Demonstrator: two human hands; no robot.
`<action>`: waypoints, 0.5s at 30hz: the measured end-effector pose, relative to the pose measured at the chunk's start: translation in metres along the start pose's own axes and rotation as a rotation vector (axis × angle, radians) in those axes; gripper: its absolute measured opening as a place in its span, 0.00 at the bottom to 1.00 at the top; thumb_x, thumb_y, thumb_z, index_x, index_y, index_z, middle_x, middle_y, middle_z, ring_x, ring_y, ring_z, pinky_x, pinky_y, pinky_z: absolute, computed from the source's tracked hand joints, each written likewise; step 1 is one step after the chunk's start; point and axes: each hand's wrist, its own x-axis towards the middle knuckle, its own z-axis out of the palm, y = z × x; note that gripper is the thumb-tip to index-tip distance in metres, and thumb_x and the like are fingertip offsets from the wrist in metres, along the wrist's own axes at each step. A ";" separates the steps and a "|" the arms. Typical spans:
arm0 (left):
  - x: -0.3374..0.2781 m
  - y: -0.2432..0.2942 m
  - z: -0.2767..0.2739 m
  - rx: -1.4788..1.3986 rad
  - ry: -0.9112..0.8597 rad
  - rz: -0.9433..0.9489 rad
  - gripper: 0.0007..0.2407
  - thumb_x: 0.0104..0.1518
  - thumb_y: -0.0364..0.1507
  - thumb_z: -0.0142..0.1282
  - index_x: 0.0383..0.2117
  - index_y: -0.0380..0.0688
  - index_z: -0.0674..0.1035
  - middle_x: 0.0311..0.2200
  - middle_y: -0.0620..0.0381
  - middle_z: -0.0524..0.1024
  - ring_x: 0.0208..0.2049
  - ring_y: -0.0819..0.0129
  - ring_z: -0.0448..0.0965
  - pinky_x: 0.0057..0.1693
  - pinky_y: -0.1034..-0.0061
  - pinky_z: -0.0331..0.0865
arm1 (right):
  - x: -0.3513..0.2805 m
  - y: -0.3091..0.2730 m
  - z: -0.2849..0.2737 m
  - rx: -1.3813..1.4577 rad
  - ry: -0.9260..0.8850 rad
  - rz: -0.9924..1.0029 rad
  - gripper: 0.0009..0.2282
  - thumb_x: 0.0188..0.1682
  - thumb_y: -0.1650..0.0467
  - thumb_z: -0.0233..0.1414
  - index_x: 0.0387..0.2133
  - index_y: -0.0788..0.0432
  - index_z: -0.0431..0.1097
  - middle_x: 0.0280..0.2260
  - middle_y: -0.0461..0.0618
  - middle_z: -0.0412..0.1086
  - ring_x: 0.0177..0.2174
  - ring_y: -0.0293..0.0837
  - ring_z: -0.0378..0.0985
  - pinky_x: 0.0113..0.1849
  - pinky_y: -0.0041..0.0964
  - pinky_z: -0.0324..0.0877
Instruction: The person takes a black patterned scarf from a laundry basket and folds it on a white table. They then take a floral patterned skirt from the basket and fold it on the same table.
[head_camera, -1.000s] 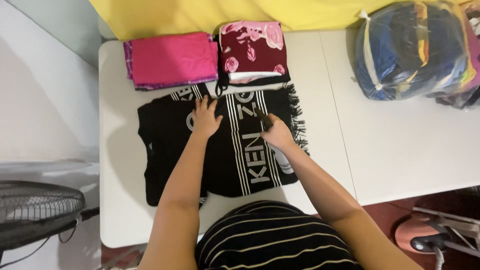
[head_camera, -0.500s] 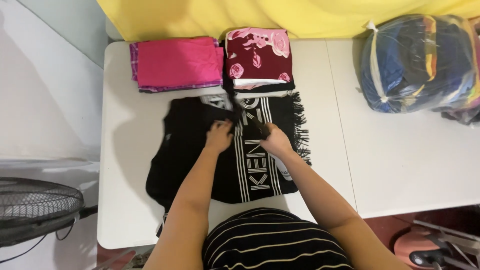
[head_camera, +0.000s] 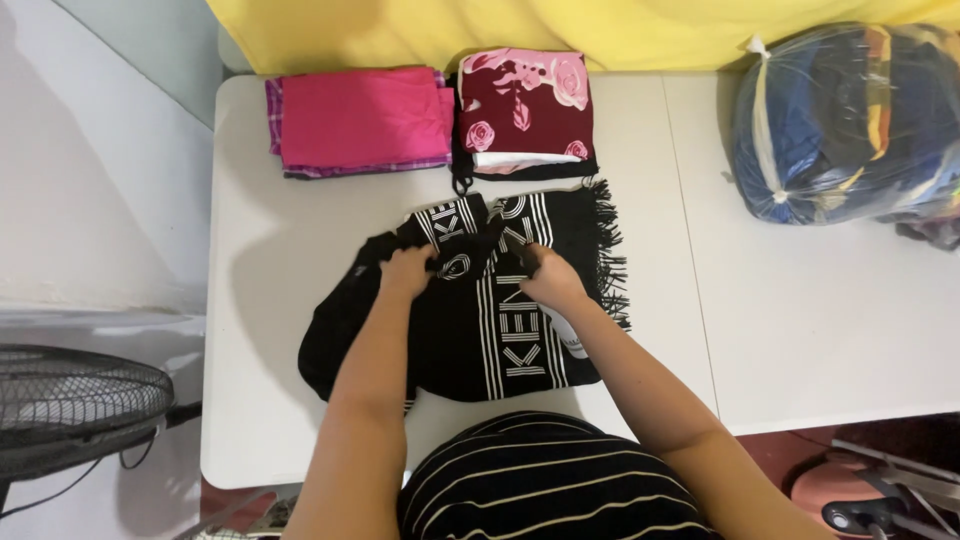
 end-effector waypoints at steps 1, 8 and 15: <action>0.000 -0.002 -0.018 -0.003 -0.002 -0.007 0.20 0.58 0.37 0.58 0.57 0.74 0.70 0.53 0.64 0.74 0.58 0.54 0.70 0.56 0.37 0.66 | -0.004 -0.005 -0.006 -0.002 -0.007 -0.003 0.25 0.35 0.64 0.63 0.49 0.55 0.69 0.46 0.59 0.72 0.50 0.63 0.75 0.52 0.55 0.70; -0.015 -0.006 -0.096 -0.583 0.860 -0.385 0.27 0.57 0.27 0.61 0.62 0.59 0.62 0.61 0.46 0.55 0.65 0.39 0.50 0.63 0.34 0.55 | -0.025 -0.028 -0.028 0.082 0.123 0.001 0.33 0.36 0.71 0.56 0.61 0.52 0.57 0.50 0.62 0.67 0.53 0.65 0.71 0.54 0.56 0.68; -0.083 0.084 -0.018 -0.273 0.388 0.167 0.52 0.41 0.73 0.38 0.70 0.48 0.57 0.73 0.39 0.38 0.71 0.28 0.23 0.60 0.14 0.35 | -0.007 0.006 0.004 -0.004 0.102 -0.020 0.27 0.35 0.68 0.59 0.52 0.52 0.65 0.48 0.58 0.69 0.52 0.60 0.73 0.54 0.52 0.69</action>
